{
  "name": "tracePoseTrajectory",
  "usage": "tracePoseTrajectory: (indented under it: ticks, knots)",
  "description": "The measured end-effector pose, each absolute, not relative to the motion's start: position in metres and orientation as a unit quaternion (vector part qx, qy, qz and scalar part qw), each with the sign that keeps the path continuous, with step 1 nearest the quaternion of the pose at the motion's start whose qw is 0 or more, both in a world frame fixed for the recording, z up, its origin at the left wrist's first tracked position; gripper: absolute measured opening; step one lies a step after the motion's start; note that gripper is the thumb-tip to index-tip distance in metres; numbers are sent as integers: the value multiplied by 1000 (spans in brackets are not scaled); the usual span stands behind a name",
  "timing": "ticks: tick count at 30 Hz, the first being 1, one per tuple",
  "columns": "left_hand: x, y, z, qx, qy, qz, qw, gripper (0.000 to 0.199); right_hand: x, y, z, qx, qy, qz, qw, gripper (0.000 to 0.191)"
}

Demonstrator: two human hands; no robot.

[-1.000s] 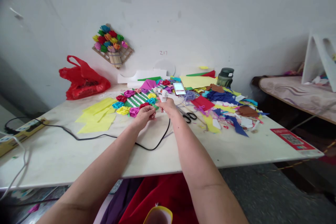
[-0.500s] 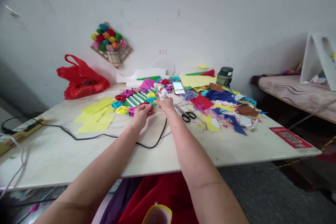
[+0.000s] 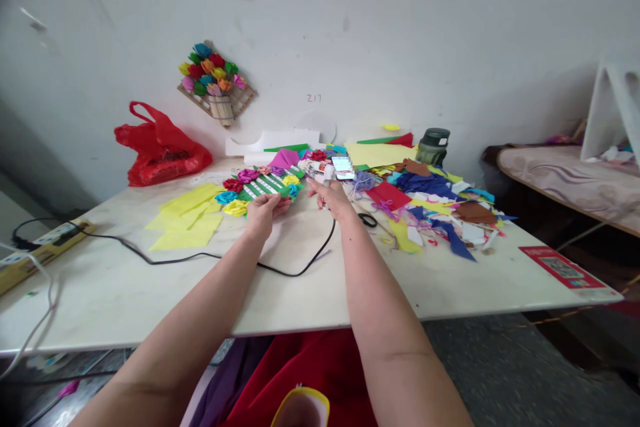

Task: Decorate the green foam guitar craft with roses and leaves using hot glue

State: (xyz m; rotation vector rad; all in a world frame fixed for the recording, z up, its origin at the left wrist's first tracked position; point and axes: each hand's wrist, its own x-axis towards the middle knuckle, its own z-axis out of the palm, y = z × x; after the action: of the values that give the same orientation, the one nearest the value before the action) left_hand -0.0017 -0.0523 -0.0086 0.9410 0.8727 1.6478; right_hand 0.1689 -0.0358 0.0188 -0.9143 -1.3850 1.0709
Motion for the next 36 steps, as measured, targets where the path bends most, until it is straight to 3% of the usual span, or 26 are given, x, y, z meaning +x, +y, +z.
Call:
tracePoseTrajectory:
  ticks: [14,36]
  knots:
    - [-8,-44,-13,395,337,702,487,35,192,-39,19,-376,-675,475,420,41]
    - [-7,-49,-9,402,333,702,485,35,192,-46,24,-403,-703,445,381,36]
